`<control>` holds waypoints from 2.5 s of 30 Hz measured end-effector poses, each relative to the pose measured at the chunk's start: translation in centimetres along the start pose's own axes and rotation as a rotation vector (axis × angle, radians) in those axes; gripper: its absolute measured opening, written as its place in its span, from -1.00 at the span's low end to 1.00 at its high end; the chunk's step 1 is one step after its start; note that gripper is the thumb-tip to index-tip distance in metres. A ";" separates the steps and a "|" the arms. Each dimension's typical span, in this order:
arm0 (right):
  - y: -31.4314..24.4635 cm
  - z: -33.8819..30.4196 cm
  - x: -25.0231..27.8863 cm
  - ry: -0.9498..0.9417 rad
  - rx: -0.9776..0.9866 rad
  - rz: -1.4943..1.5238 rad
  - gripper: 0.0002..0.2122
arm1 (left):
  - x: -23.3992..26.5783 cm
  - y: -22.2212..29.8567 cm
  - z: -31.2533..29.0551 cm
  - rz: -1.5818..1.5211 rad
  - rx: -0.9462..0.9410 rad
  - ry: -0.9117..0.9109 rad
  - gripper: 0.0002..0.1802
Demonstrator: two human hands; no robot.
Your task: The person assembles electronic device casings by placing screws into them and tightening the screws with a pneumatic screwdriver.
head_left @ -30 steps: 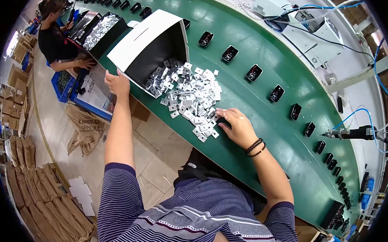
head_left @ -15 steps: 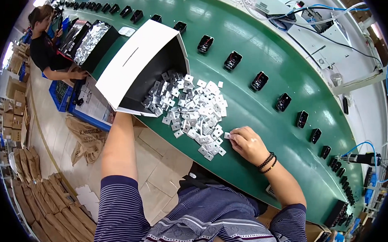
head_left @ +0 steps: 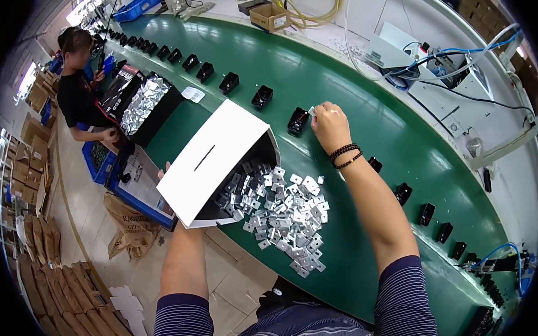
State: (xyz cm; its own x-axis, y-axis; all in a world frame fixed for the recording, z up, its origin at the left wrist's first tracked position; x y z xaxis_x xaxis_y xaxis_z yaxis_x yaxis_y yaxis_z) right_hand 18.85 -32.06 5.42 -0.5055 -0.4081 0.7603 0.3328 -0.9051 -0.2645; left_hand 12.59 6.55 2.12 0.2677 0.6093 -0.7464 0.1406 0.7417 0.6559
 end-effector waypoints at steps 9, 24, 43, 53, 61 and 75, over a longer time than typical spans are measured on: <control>-1.5 0.2 -1.0 -0.152 -0.170 0.285 -0.87 | 0.0 1.2 -0.9 -0.221 0.025 0.076 -0.17; -2.1 1.9 -4.2 -0.222 -0.162 0.093 -0.89 | -0.7 2.0 -2.4 -0.608 0.108 0.216 -0.22; -6.2 -6.5 10.2 -0.611 -0.016 0.430 -0.91 | 1.5 -1.6 -4.1 -0.270 0.003 0.549 -0.31; -4.0 -14.1 8.9 -0.469 0.107 0.479 -0.82 | 10.0 -4.4 -2.6 0.055 -0.108 0.584 -0.30; -3.1 -13.6 8.5 -0.496 0.110 0.479 -0.81 | 10.9 -5.0 -2.8 0.029 -0.084 0.713 -0.32; 0.5 -5.0 3.7 -0.179 -0.046 -0.066 -0.95 | 10.7 -3.6 -1.9 -0.137 -0.267 0.385 -0.40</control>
State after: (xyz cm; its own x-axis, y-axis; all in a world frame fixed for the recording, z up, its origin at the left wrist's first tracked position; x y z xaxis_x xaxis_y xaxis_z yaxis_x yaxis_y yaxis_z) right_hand 13.17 -34.63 5.15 -0.3740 -0.3240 0.8690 0.2654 -0.9352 -0.2344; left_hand 13.12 10.90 -8.41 -0.1152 0.5236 -0.8442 -0.1125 0.8375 0.5348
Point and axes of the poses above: each hand's wrist, its own z-axis towards the middle knuckle, its own x-axis out of the back of the hand, y = z × x, the point moved 2 cm from there along z, towards the middle knuckle, and after that the axes turned 10 degrees about z, right-handed, at the moved point
